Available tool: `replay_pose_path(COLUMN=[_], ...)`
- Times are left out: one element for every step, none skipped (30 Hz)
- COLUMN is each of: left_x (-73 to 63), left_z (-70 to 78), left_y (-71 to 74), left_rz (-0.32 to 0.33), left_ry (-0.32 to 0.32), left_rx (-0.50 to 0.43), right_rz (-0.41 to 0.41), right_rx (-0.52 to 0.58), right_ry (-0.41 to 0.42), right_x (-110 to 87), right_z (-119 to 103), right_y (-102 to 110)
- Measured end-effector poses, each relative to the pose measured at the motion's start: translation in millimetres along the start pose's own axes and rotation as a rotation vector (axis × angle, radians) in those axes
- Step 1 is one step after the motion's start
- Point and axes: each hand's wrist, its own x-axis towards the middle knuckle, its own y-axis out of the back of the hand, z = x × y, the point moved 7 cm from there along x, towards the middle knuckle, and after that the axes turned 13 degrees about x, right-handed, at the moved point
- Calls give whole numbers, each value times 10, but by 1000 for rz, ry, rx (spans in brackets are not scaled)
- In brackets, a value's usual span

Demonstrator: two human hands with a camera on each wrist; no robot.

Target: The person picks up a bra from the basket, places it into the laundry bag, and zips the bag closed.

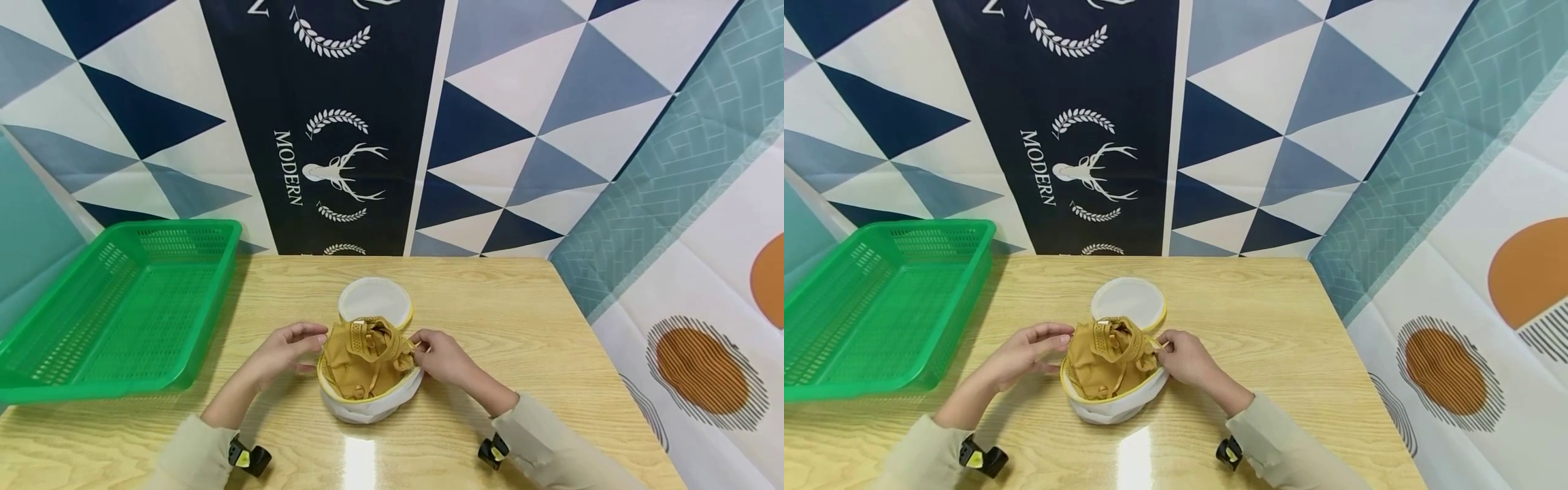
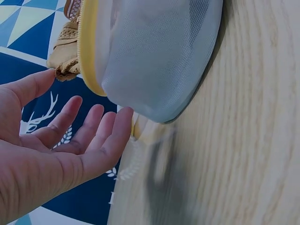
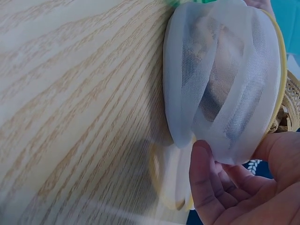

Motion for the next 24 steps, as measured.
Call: replay_pose_path(left_x=[-1, -1, -1, -1, 0, 1, 2, 3, 7, 8, 9, 10, 13, 16, 19, 20, 22, 23, 23, 22, 21, 22, 22, 24], left_z=[-5, -13, -16, -15, -15, -13, -10, -10, -12, -16, -21, -24, -27, -30, -29, -28, -27, -28, -31, -36, -43, -51, -58, -66], left_y=[-10, -18, -25, -32, -36, -39, -41, -46, -50, -54, -57, -61, -65, -69, -71, -74, -79, -83, -87, -92, -98, -105, -110, -113], left_rz=[-5, -8, -12, -15, -15, -15, -15, -15, -15, -16, -17, -19, -22, -24, -29, -34, -42, -49, -58, -64, -72, -78, -85, -86], left_ry=[-2, -2, -5, -9, -10, -11, -12, -10, -9, -8, -8, -7, -7, -6, -11, -11, -12, -9, -6, -1, 5, 13, 18, 23], left_rx=[-4, -10, -10, -8, -9, -7, -5, -4, -4, -4, -5, -8, -10, -13, -12, -15, -15, -18, -19, -25, -29, -36, -37, -40], right_rz=[-5, -10, -14, -17, -18, -19, -18, -14, -9, -3, 2, 6, 12, 17, 20, 22, 21, 21, 19, 16, 11, 4, -5, -14], right_rx=[-2, -2, -1, -3, -4, -6, -8, -9, -14, -21, -25, -26, -22, -17, -11, -5, 4, 10, 14, 16, 20, 29, 39, 51], right_ry=[-1, -3, -6, -8, -9, -11, -14, -19, -22, -25, -29, -36, -45, -54, -62, -70, -75, -76, -73, -65, -55, -46, -35, -26], right_x=[-1, -2, -5, -7, -11, -14, -18, -20, -19, -21, -22, -22, -23, -22, -22, -22, -24, -26, -27, -29, -32, -35, -39, -43], right_z=[3, 6, 7, 8, 5, 5, 0, -2, -2, -2, -1, 1, 2, 6, 10, 15, 15, 14, 12, 8, 4, 2, -3, -6], right_y=[-1, -2, -3, -3, -1, 1, 3, 6, 9, 11, 13, 14, 17, 21, 23, 26, 27, 28, 28, 28, 27, 26, 24, 22])
